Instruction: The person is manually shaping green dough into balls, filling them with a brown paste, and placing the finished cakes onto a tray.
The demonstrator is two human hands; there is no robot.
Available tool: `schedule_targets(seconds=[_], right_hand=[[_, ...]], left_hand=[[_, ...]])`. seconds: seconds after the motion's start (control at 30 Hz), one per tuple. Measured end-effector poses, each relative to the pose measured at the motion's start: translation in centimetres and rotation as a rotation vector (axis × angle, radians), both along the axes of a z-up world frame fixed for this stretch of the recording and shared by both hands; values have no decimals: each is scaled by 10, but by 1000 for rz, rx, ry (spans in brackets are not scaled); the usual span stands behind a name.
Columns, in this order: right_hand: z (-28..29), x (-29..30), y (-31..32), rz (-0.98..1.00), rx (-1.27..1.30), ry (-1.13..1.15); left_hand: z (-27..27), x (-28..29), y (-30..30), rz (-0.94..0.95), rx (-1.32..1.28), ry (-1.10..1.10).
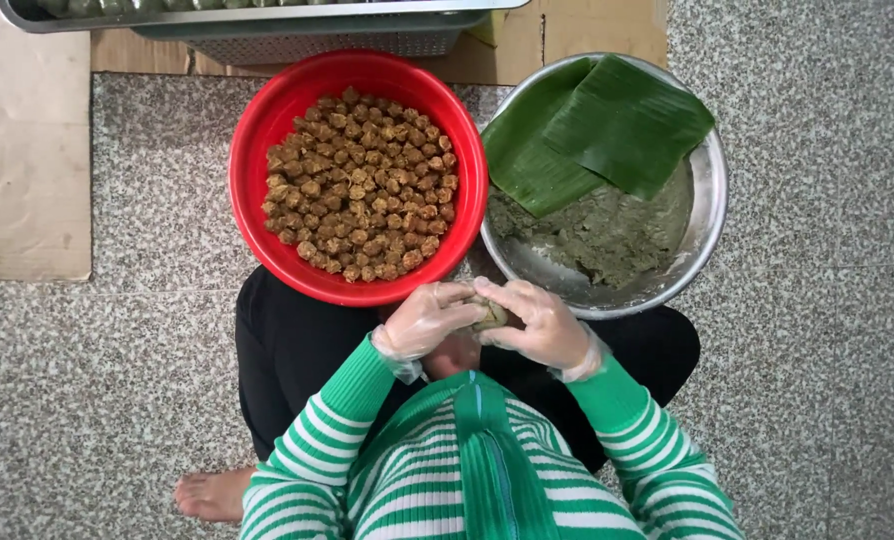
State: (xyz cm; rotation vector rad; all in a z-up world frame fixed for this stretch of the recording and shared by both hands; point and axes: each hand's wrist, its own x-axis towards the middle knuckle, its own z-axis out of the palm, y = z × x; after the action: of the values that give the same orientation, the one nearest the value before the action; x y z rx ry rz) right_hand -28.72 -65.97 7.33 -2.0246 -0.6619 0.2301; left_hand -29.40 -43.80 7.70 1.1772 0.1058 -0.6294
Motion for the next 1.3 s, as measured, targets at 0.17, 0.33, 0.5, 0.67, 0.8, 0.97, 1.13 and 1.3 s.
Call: schedule_targets(seconds=[0.17,0.33,0.5,0.67,0.8,0.97,1.13,1.3], right_hand=[[-32,-4,-5,-145,60,-77],[-29,-13,0,-293,295,5],[-5,-19,10,-163,175,36],[-2,-31,19,-291,346,8],[-24,-41,11,-328,473,16],[-12,-39,26,-452,377,-154],[-21,-40,7,-361,517,65],[-7,-30,18,-364,181,-69]], left_hand=[[9,-4,2,9,10,-267],[-16,-13,-9,71,-136,-237],[-20,-31,-33,256,-57,-378],[-27,-45,-46,413,112,-693],[7,-30,-45,390,-43,-792],[-18,-34,-52,468,55,-836],[-17,-20,-39,249,211,-945],[-35,-24,-40,63,665,-1051]])
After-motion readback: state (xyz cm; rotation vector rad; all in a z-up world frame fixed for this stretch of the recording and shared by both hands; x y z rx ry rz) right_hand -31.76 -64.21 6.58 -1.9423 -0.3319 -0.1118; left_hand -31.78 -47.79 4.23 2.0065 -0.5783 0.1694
